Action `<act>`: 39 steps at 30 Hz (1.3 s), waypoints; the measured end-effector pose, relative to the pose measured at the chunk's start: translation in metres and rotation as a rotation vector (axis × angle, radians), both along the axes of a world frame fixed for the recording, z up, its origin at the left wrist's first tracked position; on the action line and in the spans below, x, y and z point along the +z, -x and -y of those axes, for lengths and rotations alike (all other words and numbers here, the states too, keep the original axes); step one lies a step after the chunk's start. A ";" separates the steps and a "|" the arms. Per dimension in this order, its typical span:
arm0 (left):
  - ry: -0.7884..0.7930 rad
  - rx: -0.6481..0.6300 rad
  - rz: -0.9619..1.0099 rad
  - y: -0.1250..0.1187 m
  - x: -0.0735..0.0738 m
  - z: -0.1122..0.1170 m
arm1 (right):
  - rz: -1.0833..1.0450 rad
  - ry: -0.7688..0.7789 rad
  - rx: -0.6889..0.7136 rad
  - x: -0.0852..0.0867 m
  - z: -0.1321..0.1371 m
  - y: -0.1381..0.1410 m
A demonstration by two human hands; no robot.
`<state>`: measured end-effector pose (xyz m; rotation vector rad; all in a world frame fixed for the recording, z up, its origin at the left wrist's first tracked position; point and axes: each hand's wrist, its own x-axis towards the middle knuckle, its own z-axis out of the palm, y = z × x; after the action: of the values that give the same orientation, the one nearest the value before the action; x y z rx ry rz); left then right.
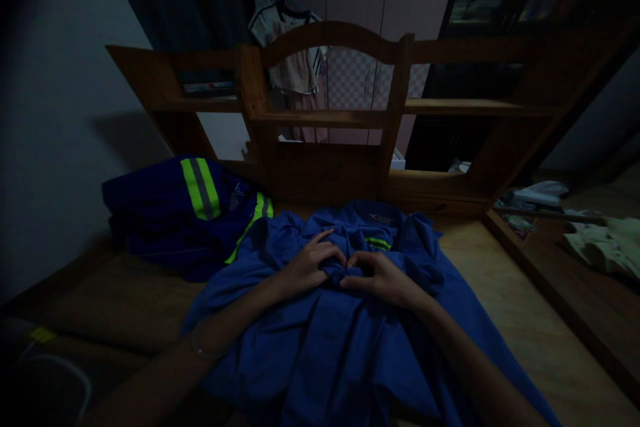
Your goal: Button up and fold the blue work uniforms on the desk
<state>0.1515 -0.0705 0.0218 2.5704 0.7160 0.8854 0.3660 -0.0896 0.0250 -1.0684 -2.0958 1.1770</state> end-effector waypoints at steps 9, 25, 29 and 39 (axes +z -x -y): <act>-0.009 -0.014 0.003 0.000 0.006 0.006 | 0.001 0.006 -0.021 0.007 0.003 -0.003; -0.029 -0.002 0.007 -0.001 0.007 0.010 | 0.032 -0.173 -0.124 0.004 0.006 -0.004; -0.042 0.008 0.017 -0.001 0.005 0.008 | 0.064 -0.235 -0.120 0.005 0.008 -0.005; -0.011 0.070 0.067 0.001 0.004 0.005 | 0.170 -0.538 -0.305 0.002 0.016 0.004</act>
<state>0.1503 -0.0753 0.0254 2.5260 0.7877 0.9956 0.3617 -0.1053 0.0272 -1.1886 -2.0992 0.3543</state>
